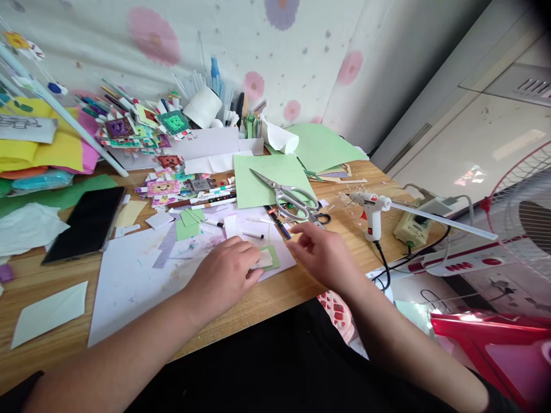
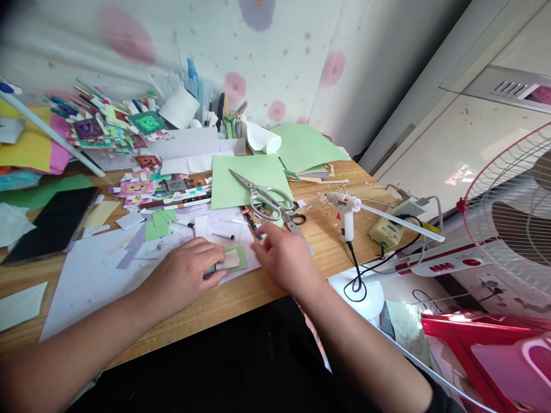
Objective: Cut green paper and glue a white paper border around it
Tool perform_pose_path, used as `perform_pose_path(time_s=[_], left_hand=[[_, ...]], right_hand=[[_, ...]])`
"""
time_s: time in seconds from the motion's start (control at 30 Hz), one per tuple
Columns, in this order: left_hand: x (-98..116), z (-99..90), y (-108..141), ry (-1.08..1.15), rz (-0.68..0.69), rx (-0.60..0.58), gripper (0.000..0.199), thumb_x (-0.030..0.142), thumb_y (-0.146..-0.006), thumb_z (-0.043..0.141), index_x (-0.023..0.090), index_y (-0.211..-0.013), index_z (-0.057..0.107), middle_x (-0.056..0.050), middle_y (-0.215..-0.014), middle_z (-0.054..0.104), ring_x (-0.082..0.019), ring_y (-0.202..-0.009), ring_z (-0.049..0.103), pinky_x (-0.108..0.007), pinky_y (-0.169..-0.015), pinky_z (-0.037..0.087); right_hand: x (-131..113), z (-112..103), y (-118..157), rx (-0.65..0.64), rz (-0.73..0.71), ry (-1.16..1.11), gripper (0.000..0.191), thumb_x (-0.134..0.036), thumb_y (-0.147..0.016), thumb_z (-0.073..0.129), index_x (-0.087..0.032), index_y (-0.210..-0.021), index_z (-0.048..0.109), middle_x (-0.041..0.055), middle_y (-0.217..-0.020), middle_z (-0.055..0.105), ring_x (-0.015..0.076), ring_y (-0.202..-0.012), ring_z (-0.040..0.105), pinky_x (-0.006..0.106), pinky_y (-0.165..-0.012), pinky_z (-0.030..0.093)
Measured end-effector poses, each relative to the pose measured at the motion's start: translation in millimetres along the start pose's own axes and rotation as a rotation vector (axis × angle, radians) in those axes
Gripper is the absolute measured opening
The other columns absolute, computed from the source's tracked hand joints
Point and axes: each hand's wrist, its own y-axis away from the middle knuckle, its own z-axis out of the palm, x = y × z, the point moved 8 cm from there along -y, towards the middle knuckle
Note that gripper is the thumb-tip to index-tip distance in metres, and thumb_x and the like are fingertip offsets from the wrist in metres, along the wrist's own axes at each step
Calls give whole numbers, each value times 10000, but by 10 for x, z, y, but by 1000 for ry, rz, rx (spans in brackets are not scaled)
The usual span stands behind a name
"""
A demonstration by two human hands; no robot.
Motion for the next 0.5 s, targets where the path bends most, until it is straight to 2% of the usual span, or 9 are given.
perform_pose_path(time_s=[0.13, 0.23, 0.3, 0.37, 0.5], left_hand=[[114, -10, -36, -156, 89, -18, 149, 141, -842, 539, 186, -704, 570, -40, -759, 625, -220, -794, 559, -348, -672, 443], [209, -7, -31, -318, 159, 21, 198, 65, -808, 494, 186, -667, 563, -46, -716, 609, -219, -726, 548, -351, -616, 418], [240, -20, -20, -366, 184, 71, 228, 39, -788, 470, 187, -637, 556, -46, -681, 597, -218, -687, 540, -353, -601, 406], [197, -39, -24, -302, 156, 94, 239, 59, -804, 454, 186, -632, 561, -45, -669, 600, -215, -687, 547, -350, -618, 408], [-83, -40, -73, 38, -62, 23, 237, 150, -842, 450, 195, -656, 590, -14, -653, 619, -179, -681, 570, -304, -641, 401]], right_hand=[[710, -683, 301, 419, 224, 92, 207, -382, -805, 614, -190, -844, 681, 40, -685, 684, 190, -599, 625, 301, -599, 464], [1062, -1015, 557, 645, 290, 240, 231, -378, -783, 625, -179, -878, 690, 64, -746, 688, 212, -645, 633, 351, -667, 497], [1180, -1110, 654, 718, 287, 307, 256, -374, -775, 622, -162, -903, 687, 82, -788, 679, 213, -654, 621, 366, -679, 510], [1262, -1145, 689, 756, 300, 337, 312, -390, -762, 627, -144, -947, 679, 105, -843, 671, 216, -675, 610, 373, -681, 519], [1429, -1138, 582, 741, 385, 294, 567, -469, -710, 669, -126, -1158, 615, 151, -1031, 670, 255, -813, 627, 404, -736, 518]])
